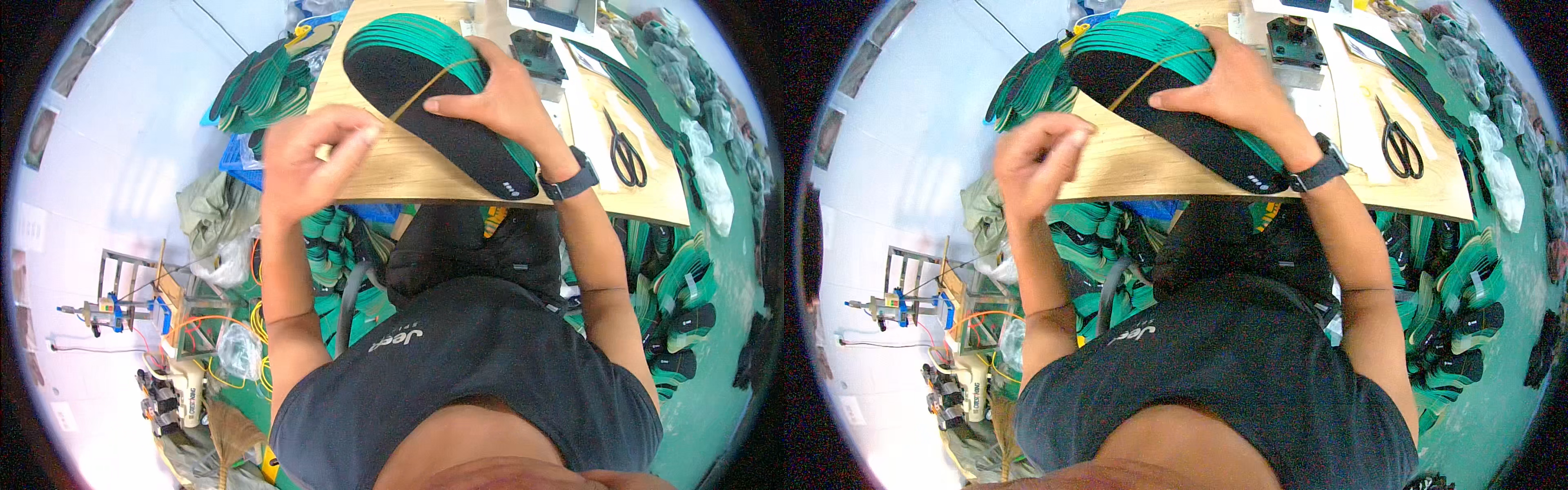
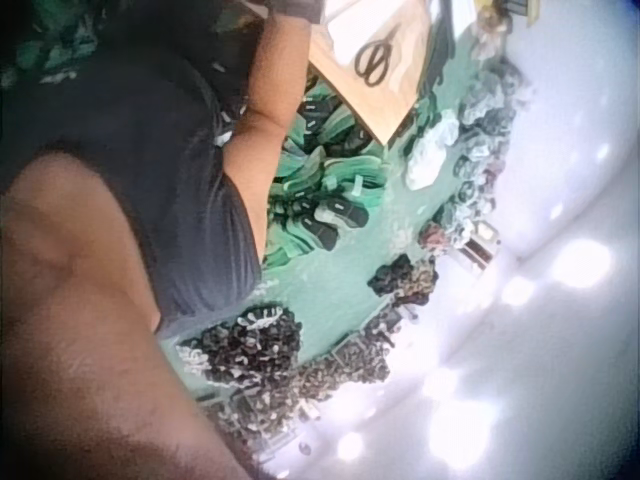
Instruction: The person uses scissors to cut small labels from a sheet and applies them to a stack of green and black shoe insoles on a wooden table.
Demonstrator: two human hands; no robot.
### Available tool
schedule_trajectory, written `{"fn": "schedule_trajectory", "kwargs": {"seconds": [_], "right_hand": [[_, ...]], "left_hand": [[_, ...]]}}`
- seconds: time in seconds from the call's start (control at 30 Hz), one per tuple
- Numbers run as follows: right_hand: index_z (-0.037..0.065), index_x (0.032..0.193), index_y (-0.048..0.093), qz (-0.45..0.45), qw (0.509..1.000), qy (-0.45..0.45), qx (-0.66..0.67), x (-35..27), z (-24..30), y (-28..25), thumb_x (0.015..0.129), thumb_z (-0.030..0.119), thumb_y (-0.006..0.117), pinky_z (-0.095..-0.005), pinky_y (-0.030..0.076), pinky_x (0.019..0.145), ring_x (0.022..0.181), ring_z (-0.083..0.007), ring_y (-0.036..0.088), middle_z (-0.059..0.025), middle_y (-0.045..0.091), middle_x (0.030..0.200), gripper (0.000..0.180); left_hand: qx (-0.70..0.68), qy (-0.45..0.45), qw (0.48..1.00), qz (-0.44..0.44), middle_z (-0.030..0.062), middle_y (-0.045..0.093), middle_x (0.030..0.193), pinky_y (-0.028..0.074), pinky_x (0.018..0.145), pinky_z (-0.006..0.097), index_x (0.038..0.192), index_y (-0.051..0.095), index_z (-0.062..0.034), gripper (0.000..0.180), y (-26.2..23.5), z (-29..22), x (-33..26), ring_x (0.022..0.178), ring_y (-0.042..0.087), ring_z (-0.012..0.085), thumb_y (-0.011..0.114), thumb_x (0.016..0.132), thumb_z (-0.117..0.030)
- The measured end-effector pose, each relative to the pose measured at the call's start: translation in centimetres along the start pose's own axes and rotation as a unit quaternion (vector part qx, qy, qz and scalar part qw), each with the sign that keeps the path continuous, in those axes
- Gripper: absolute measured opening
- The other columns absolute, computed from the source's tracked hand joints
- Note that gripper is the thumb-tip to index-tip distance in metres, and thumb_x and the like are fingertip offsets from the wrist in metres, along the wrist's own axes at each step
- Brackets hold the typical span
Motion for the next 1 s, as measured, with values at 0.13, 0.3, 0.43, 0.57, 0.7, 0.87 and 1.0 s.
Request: {"fn": "schedule_trajectory", "kwargs": {"seconds": [0.13,0.3,0.43,0.57,0.7,0.87,1.0], "right_hand": [[-0.005,0.113,0.057,-0.036,0.997,-0.013,0.067,0.5,1.2,1.2,0.052,0.052,0.083,-0.0387,0.05,0.085,0.097,-0.037,0.064,-0.0249,0.065,0.101,0.088],[-0.001,0.116,0.057,-0.131,0.976,-0.101,0.145,-0.7,3.5,0.2,0.065,0.027,0.084,-0.029,0.048,0.083,0.091,-0.0162,0.061,-0.0103,0.065,0.098,0.064],[-0.005,0.121,0.054,-0.119,0.978,-0.03,0.17,-1.2,3.9,-0.4,0.06,0.048,0.084,-0.0362,0.048,0.087,0.1,-0.0282,0.061,-0.0196,0.062,0.109,0.086],[-0.006,0.126,0.049,-0.099,0.989,0.011,0.113,-1.1,1.5,0.7,0.058,0.046,0.086,-0.0358,0.046,0.092,0.105,-0.03,0.06,-0.0224,0.06,0.114,0.093],[-0.008,0.122,0.051,-0.022,0.984,0.037,0.172,-1.7,2.9,-1.5,0.06,0.042,0.086,-0.0347,0.046,0.092,0.102,-0.027,0.06,-0.0201,0.062,0.108,0.087],[-0.004,0.114,0.058,0.023,0.853,0.09,0.514,-0.7,4.0,-0.5,0.08,0.023,0.073,-0.0228,0.051,0.07,0.082,-0.0124,0.062,-0.0088,0.065,0.099,0.046],[-0.003,0.109,0.061,-0.008,0.849,0.094,0.519,0.2,2.1,1.0,0.087,0.027,0.067,-0.0217,0.05,0.067,0.079,-0.0109,0.062,-0.0063,0.065,0.096,0.037]], "left_hand": [[0.081,0.084,0.993,0.013,0.0053,0.054,0.059,0.044,0.051,0.028,0.087,0.063,-0.0032,0.012,4.3,-1.1,-0.9,0.051,0.054,0.0164,0.068,0.078,-0.01],[0.09,0.003,0.994,-0.054,0.008,0.058,0.063,0.047,0.054,0.03,0.087,0.061,-0.0018,0.015,4.4,2.6,-1.4,0.055,0.058,0.0186,0.068,0.081,-0.014],[0.105,0.004,0.994,-0.039,0.0082,0.057,0.065,0.047,0.056,0.032,0.087,0.061,-0.0032,0.019,5.4,0.2,-2.0,0.058,0.059,0.0219,0.07,0.078,-0.017],[0.15,0.129,0.979,0.039,0.008,0.058,0.069,0.047,0.062,0.036,0.087,0.062,-0.0049,0.019,5.5,-1.7,-1.7,0.063,0.058,0.0276,0.071,0.074,-0.016],[0.106,0.098,0.99,0.006,0.0105,0.063,0.078,0.048,0.068,0.033,0.09,0.062,-0.003,0.016,4.4,4.3,-2.5,0.072,0.062,0.0236,0.066,0.08,-0.015],[-0.229,-0.076,0.968,-0.062,0.0105,0.065,0.085,0.05,0.078,0.03,0.096,0.061,0.0039,0.024,5.7,7.8,-3.7,0.081,0.063,0.0185,0.063,0.087,-0.018],[0.03,0.091,0.977,-0.192,0.0169,0.053,0.116,0.045,0.089,0.034,0.123,0.045,0.0022,0.059,5.0,2.9,-2.3,0.102,0.055,0.0239,0.072,0.08,-0.026]]}}
Point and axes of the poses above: each hand's wrist, its own x-axis towards the middle knuckle, its own y-axis out of the palm, z = x × y, the point moved 7 cm from there along x, towards the middle knuckle
